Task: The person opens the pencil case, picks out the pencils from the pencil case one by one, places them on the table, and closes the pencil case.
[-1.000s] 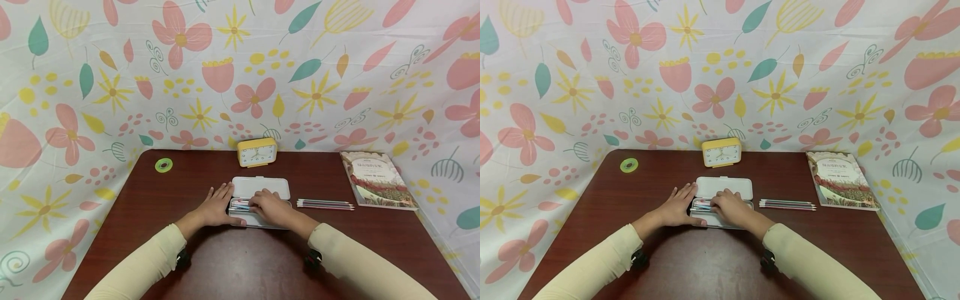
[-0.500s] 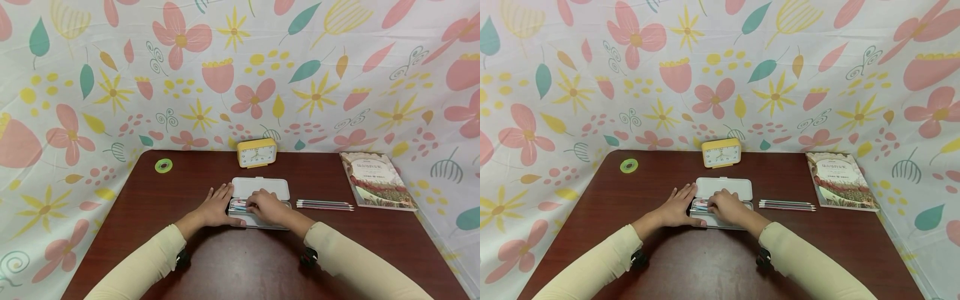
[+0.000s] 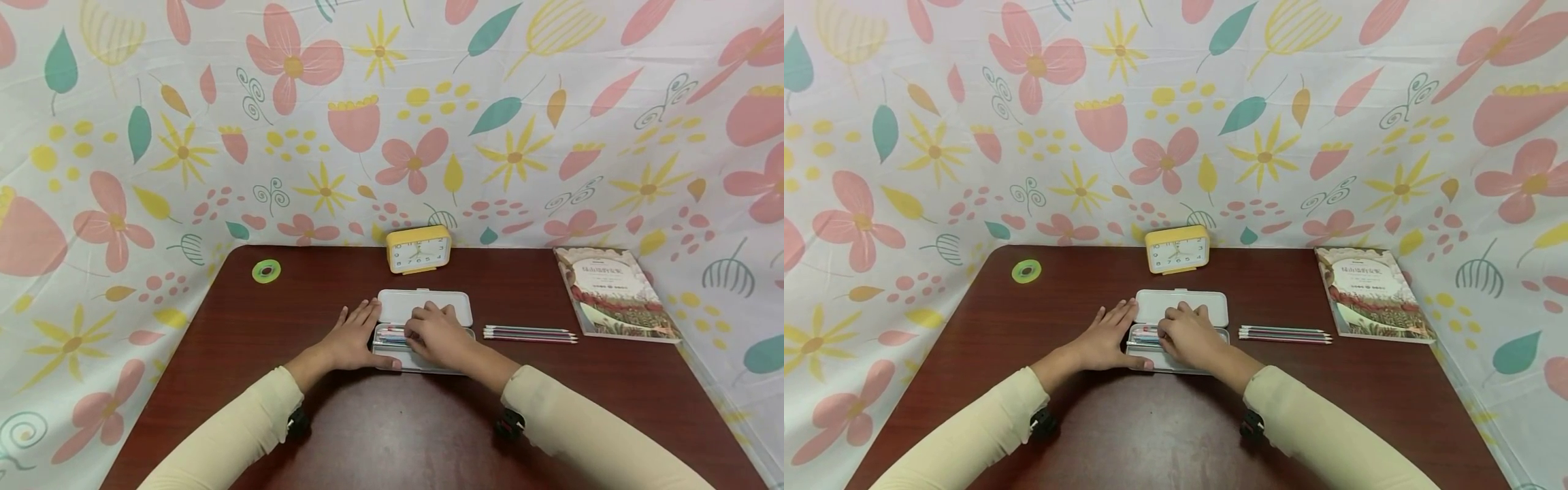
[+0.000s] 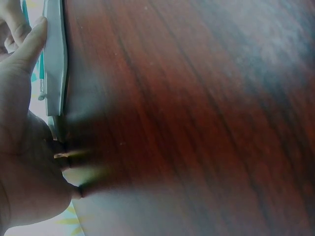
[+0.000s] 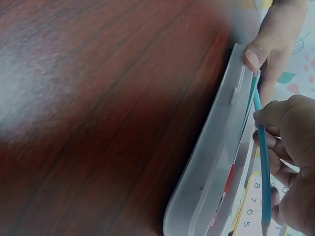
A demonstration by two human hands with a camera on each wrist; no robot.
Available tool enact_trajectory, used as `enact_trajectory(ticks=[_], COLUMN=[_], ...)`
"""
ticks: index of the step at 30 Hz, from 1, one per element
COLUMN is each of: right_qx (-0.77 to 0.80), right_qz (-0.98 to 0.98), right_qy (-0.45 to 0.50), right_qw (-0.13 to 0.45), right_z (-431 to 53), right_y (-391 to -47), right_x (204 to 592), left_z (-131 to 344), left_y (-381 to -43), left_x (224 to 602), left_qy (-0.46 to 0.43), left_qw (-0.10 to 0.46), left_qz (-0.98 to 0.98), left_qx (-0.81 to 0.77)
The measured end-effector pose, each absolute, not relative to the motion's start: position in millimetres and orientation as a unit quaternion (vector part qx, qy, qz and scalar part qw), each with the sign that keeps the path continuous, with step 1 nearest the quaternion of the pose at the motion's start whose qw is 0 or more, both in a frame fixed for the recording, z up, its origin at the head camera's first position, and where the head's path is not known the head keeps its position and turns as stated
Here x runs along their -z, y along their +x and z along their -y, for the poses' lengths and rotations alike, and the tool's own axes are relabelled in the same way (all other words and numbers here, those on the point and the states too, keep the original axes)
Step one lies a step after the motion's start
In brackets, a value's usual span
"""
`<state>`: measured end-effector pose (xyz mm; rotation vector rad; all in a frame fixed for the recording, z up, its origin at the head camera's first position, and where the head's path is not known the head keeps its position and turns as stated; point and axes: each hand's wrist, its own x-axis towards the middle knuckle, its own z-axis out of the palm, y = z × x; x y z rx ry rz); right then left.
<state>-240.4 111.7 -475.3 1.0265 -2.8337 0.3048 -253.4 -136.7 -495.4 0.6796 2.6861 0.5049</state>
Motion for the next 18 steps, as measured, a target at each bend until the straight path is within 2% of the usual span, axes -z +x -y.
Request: enact_trajectory(ticks=[8, 18], right_qx=[-0.052, -0.027], right_qz=[0.923, 0.918], right_qy=[0.353, 0.353], right_qw=[0.143, 0.176], right_z=[-123.6, -147.1], right_y=[-234.8, -230.4], right_x=[478.6, 480.5], left_z=[135.3, 137.0], left_y=[-251.5, -252.4], left_x=[491.7, 494.2], left_qy=[0.234, 0.24], left_qw=[0.166, 0.168], left_qz=[-0.942, -0.939], left_qx=[-0.172, -0.181])
